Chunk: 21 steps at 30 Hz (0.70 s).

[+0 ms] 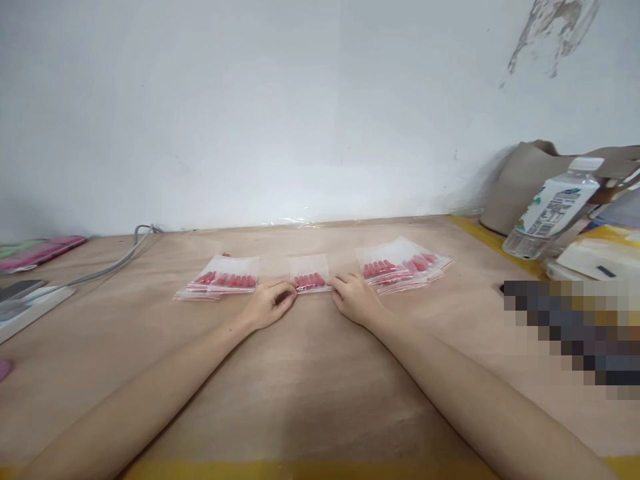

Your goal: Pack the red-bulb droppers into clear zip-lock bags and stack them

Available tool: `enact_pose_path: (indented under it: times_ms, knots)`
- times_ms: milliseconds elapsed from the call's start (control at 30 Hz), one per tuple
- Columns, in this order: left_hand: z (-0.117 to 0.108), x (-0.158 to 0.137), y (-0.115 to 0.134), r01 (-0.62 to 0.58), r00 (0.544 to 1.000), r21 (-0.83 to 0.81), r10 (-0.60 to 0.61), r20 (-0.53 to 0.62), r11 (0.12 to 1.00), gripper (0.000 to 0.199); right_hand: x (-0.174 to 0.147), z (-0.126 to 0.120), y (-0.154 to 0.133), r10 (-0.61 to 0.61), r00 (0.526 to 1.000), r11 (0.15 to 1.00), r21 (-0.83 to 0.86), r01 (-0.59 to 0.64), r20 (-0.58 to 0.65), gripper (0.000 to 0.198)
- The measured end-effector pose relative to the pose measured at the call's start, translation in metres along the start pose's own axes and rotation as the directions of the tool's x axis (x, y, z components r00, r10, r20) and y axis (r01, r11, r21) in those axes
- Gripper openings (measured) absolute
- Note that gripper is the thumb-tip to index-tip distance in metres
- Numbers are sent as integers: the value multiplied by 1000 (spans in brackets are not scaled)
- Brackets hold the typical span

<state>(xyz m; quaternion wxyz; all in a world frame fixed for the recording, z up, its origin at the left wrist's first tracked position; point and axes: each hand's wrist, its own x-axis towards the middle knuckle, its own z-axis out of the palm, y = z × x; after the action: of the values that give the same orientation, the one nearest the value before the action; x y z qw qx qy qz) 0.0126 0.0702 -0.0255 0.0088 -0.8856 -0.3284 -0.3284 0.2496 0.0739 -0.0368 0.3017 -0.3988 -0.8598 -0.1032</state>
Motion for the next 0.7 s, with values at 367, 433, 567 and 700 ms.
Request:
enact_pose_path:
  times_ms: [367,433,567,700]
  knots:
    - [6,1,-3,-42,998,20,43,-51,999,14,4,-4,-2,-147,989,974,-178,140,-28,20]
    - [5,0,-3,-46,997,34,48,-52,998,13,5,-4,-2,-162,987,967,-201,154,-21,20]
    - [3,2,-1,-67,996,72,71,-53,995,13,8,-3,-3,-185,982,958,-228,175,-24,19]
    - [7,12,8,-132,990,118,135,-24,984,16,8,-4,-5,-183,983,960,-223,172,-28,20]
